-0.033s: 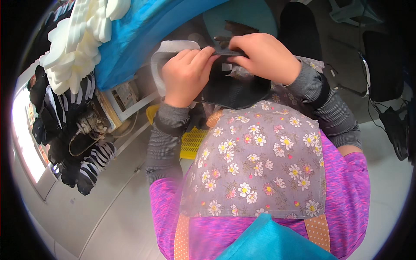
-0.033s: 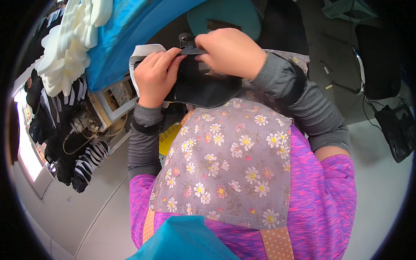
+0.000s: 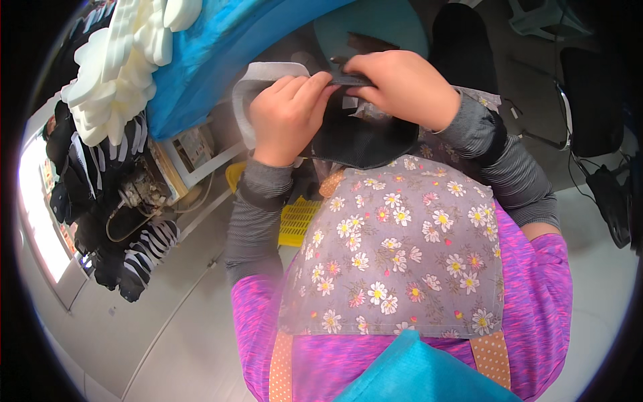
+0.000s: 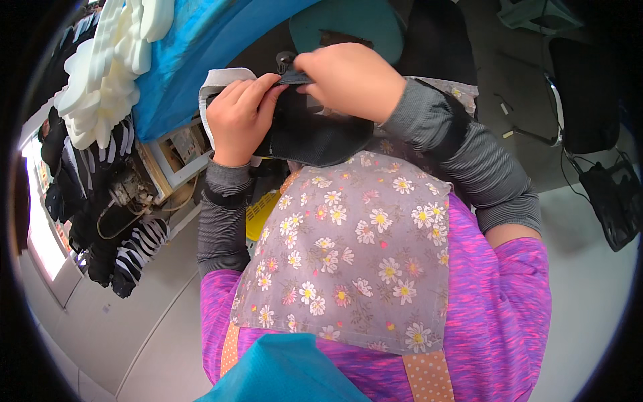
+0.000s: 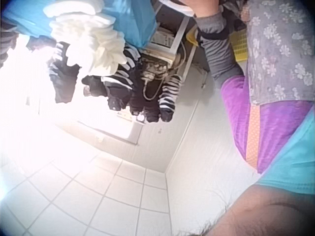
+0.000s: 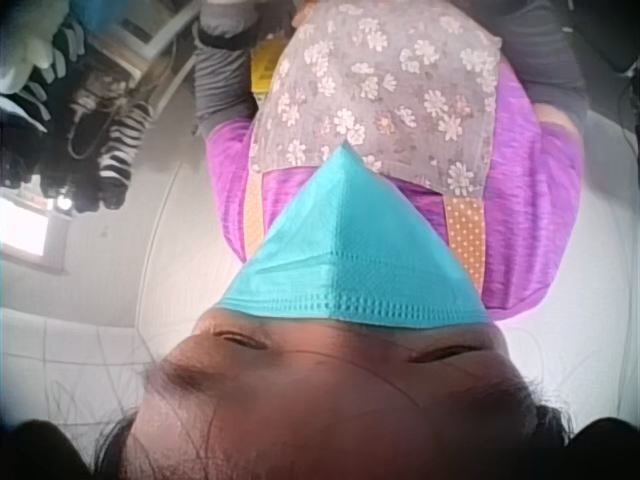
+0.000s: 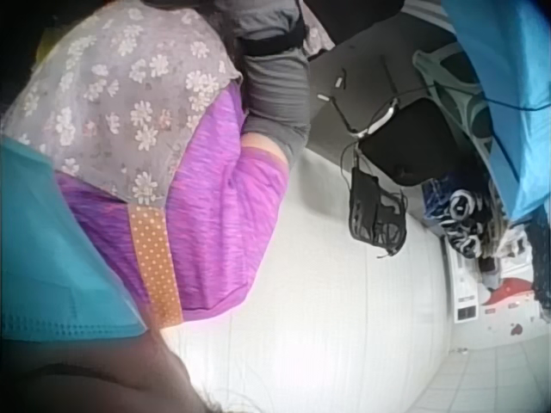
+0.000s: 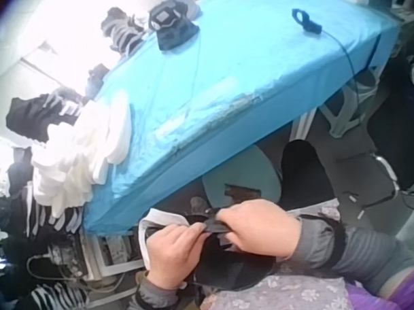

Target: The worker is manually inserting white foam padding and structural inserts into the interior of a black shoe upper.

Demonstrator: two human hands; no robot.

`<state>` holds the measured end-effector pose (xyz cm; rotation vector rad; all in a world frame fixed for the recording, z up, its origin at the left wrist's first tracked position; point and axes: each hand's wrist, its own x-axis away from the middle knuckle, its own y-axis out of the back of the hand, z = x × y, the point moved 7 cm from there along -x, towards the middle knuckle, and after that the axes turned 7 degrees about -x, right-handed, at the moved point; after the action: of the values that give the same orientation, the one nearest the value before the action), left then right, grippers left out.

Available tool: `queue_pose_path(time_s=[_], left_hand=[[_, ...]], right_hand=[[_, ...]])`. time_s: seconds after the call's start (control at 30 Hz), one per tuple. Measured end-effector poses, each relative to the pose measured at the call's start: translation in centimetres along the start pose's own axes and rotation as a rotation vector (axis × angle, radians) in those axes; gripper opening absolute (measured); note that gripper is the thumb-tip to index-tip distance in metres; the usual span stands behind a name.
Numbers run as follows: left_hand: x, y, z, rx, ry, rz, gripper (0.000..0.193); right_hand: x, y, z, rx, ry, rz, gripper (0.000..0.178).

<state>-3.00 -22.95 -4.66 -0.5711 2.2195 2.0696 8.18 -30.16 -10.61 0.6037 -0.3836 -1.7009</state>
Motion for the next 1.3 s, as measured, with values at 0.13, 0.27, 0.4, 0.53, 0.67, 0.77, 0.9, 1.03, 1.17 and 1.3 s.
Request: queue_pose_path(time_s=[0.13, 0.27, 0.4, 0.53, 0.67, 0.77, 0.9, 1.03, 1.17, 1.3], left_hand=[[0.0, 0.7, -0.3, 0.023, 0.017, -0.013, 0.016], [1.3, 1.9, 2.1, -0.021, 0.261, 0.009, 0.021], [1.4, 2.9, 2.8, -0.188, 0.185, 0.039, 0.024], [1.2, 3.8, 3.7, -0.233, 0.262, -0.016, 0.026], [0.3, 6.1, 2.4, -0.390, 0.177, -0.191, 0.026], [1.8, 3.8, 5.5, 0.215, 0.349, -0.056, 0.023], [1.3, 4.3, 4.0, 0.259, 0.245, -0.022, 0.026], [1.2, 4.6, 3.6, 0.254, 0.202, -0.050, 0.028], [1.8, 4.7, 3.3, 0.256, 0.190, -0.064, 0.029], [2.6, 4.8, 4.3, 0.308, 0.214, -0.056, 0.028]], right_hand=[[-0.5, -1.3, 0.7, 0.011, 0.058, -0.047, 0.016], [-0.4, -0.7, -1.0, -0.018, -0.042, -0.073, 0.025], [-0.5, -0.4, -0.5, -0.038, -0.003, -0.051, 0.028], [-0.9, 0.0, -0.1, -0.171, 0.022, -0.035, 0.024], [-0.4, 0.6, 0.2, -0.278, 0.036, 0.020, 0.020], [-0.4, 0.8, 0.3, -0.261, 0.086, 0.028, 0.023], [-1.9, 1.8, 2.5, -0.391, 0.187, -0.096, 0.024], [-3.0, 1.8, 4.2, -0.194, 0.199, -0.065, 0.028], [-3.4, 0.8, 3.1, -0.121, -0.008, 0.112, 0.032], [-1.7, 1.3, 2.7, -0.337, 0.118, -0.043, 0.031]])
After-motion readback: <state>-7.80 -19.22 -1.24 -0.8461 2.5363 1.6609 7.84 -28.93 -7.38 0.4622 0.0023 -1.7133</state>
